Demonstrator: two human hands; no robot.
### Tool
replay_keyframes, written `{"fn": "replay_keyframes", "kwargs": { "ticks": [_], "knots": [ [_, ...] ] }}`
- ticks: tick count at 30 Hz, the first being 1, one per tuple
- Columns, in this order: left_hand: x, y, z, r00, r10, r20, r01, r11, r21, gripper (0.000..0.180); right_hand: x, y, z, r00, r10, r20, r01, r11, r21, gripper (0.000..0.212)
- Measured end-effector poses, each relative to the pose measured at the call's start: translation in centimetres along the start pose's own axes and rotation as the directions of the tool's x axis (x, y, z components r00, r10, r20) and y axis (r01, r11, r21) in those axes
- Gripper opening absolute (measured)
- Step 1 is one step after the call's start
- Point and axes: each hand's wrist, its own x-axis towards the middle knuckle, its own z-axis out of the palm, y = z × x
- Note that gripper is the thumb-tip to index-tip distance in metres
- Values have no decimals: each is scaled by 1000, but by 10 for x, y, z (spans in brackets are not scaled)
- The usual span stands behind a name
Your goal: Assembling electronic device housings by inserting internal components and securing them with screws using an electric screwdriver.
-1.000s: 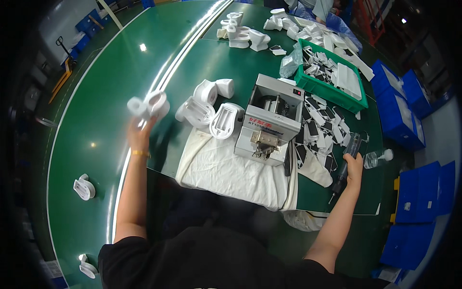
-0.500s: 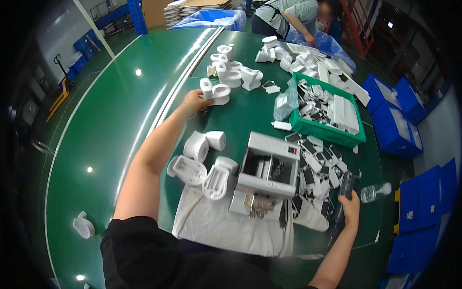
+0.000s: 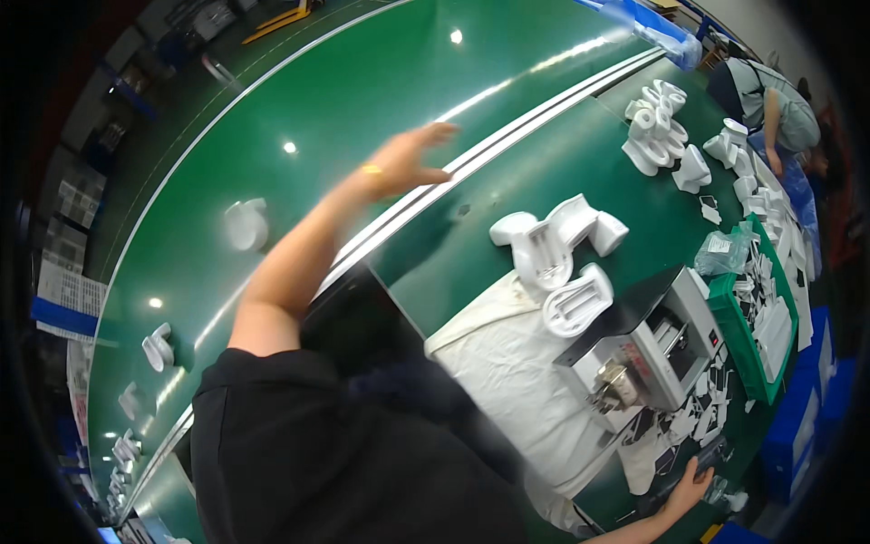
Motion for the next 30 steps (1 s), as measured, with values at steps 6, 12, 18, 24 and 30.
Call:
{"fn": "replay_keyframes", "kwargs": {
  "ticks": [6, 12, 18, 24, 30],
  "knots": [
    [-193, -118, -119, 710, -652, -266, 684, 549, 480, 100, -43, -59, -17, 950, -310, -39, 303, 883, 358, 51],
    [-233, -170, -107, 937, -316, -152, 350, 858, 376, 61, -201, -179, 22, 801, -594, -74, 528, 643, 554, 43],
    [-190, 118, 45, 992, 13, 126, 122, 158, -980, 42, -320, -235, 53, 311, -948, -68, 735, 195, 650, 73],
    [-203, 190, 100, 742, 548, 385, 12, 564, -826, 80, -305, -196, 35, 718, -685, 125, 355, 515, 780, 67],
    [-194, 203, 138, 683, 692, 234, -206, 490, -847, 98, -294, -156, 39, 626, -458, 631, -476, 415, 775, 49]
  ]
}}
